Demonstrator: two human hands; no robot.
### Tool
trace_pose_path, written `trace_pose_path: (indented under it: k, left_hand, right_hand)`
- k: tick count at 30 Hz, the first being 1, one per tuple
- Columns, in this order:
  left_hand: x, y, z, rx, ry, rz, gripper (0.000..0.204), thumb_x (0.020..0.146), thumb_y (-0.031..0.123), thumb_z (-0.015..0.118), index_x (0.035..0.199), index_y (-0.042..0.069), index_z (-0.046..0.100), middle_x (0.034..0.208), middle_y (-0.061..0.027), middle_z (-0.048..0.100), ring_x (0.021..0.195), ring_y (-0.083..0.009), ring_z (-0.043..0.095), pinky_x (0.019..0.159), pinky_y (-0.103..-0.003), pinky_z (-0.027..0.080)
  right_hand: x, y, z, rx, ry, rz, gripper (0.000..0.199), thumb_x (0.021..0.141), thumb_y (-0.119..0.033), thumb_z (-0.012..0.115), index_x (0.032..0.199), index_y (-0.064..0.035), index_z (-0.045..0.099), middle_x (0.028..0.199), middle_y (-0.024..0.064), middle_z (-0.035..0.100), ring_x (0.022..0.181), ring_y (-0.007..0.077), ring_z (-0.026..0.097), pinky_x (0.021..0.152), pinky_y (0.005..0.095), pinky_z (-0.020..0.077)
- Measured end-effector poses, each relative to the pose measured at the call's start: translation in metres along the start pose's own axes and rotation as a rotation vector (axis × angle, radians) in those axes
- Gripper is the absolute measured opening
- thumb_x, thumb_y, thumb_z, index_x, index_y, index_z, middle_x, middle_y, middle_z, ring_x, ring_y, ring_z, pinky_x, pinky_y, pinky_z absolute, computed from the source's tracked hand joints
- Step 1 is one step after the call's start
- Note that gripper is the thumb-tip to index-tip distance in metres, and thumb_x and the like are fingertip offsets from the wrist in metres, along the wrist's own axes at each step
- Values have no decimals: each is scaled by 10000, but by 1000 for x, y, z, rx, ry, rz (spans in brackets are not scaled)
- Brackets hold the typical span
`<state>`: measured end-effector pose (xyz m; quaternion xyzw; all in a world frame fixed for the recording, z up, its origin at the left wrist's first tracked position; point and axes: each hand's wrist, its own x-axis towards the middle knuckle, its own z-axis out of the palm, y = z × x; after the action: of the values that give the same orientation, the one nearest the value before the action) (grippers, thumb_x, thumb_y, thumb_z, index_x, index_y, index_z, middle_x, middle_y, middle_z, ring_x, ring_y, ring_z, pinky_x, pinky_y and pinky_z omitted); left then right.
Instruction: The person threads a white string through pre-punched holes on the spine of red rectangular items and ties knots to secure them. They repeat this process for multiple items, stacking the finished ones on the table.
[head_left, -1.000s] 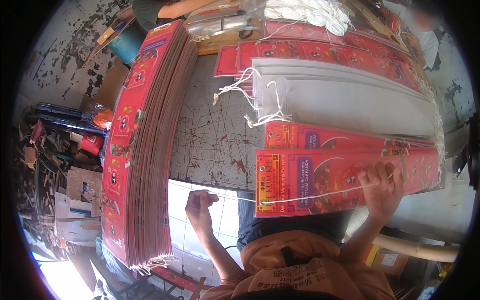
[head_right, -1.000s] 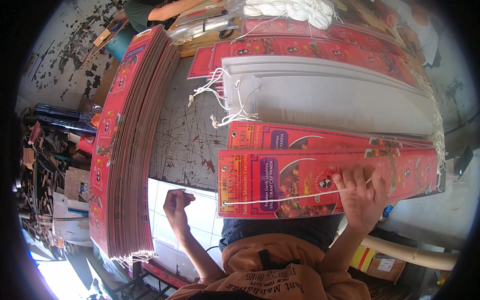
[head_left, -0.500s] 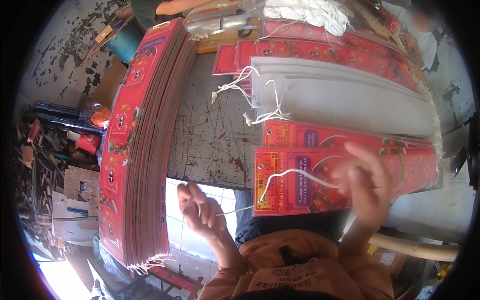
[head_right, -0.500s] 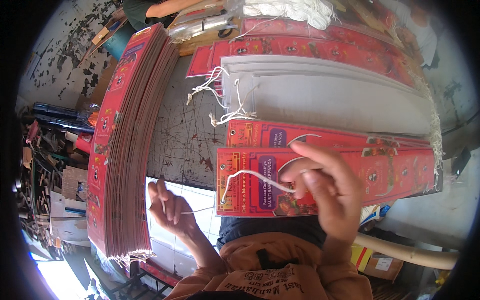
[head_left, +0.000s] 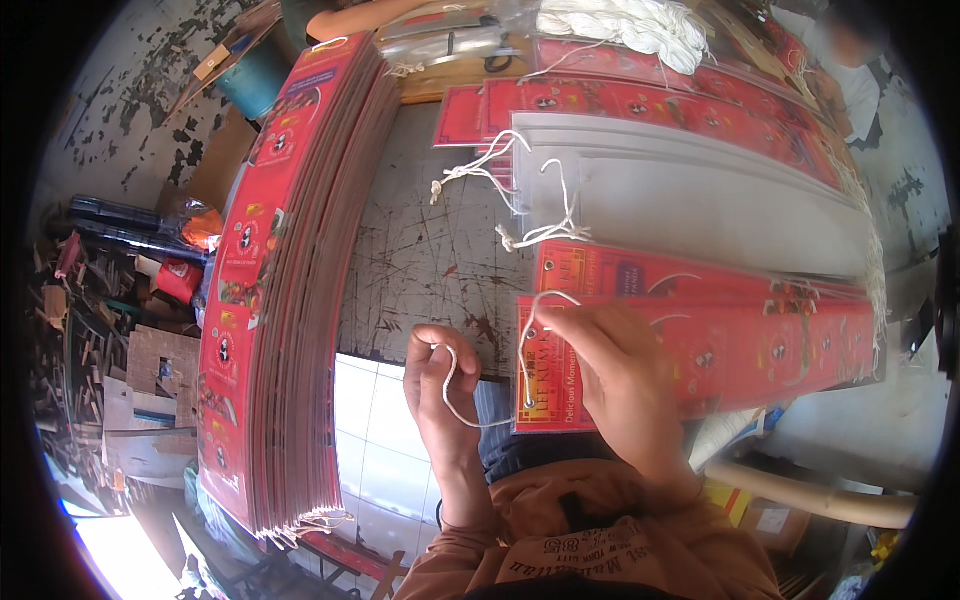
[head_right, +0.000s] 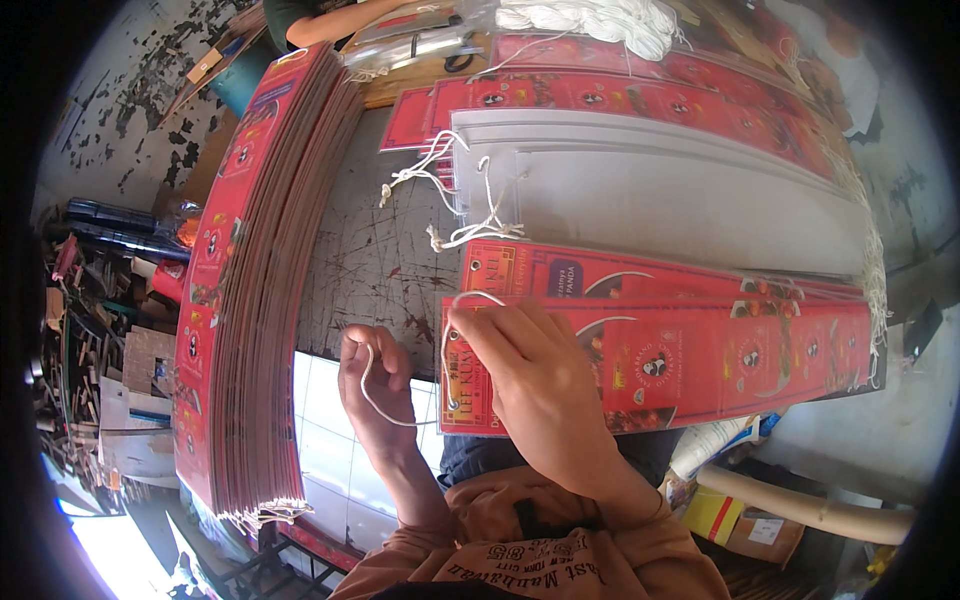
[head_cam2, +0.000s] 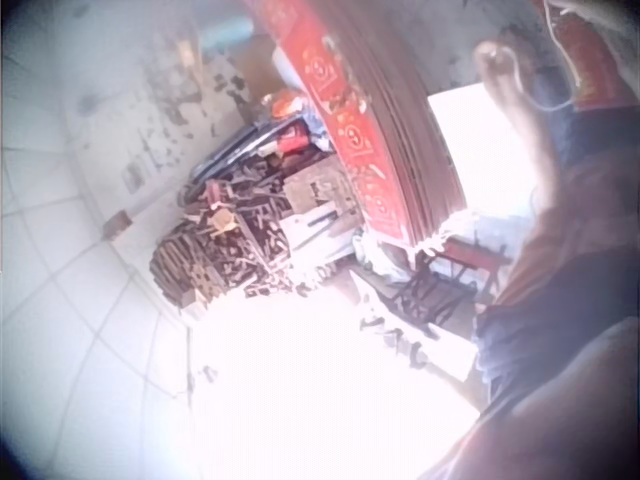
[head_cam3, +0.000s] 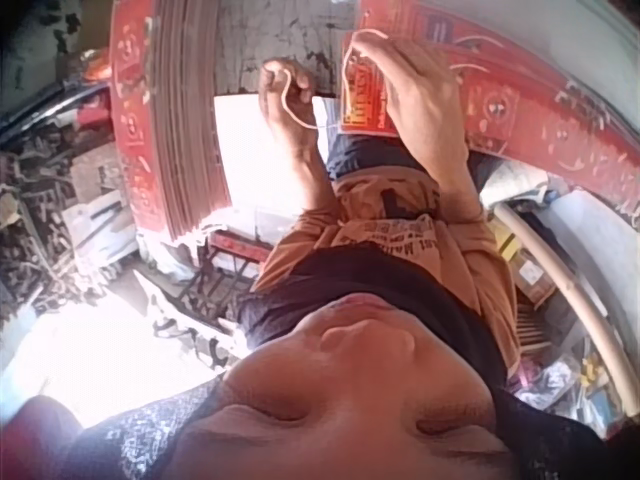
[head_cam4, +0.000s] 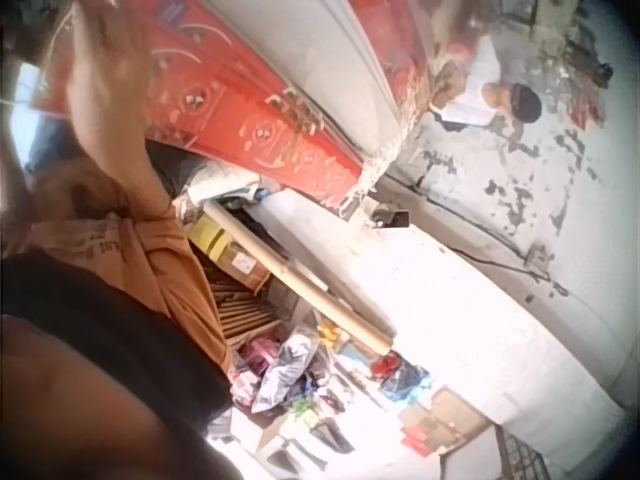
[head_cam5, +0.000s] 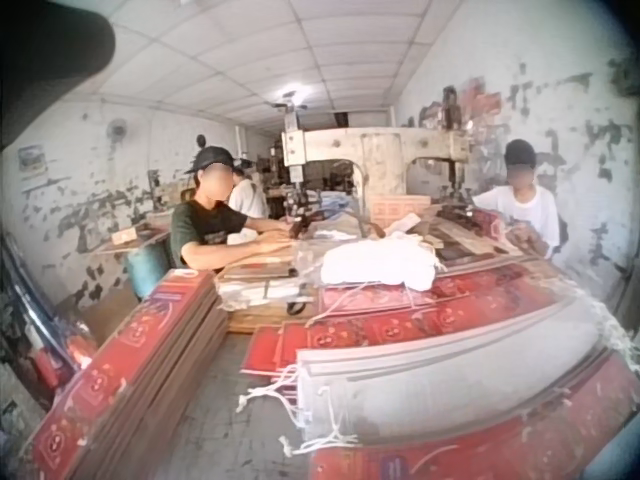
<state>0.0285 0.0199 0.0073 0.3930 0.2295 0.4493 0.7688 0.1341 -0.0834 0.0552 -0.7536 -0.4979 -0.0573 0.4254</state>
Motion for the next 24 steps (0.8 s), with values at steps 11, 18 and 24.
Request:
trace_pose_path:
  k: [11,18,24]
  left_hand:
    - [3,0,-17,-293,-68,-4,82,822,20,458,789,57,392,688,-60,457,511,-48,365,408,-149,314]
    - [0,3,3,229,37,29,103,855,-3,474,889,54,395,778,-65,493,561,-61,419,458,-180,346]
    - [4,-9,2,1007,-145,338,131,784,-52,567,887,15,613,818,-49,509,544,-78,467,473,-218,366]
  right_hand:
    - [0,3,3,-50,-22,-62,252,637,35,599,876,-38,565,837,61,559,765,217,558,685,332,432]
    - [1,4,6,-111,-60,-81,241,621,3,609,853,-48,567,894,62,546,789,214,555,695,336,429]
    - [1,5,8,-118,-51,-102,233,629,-15,611,856,-52,570,884,60,542,784,214,553,693,332,428]
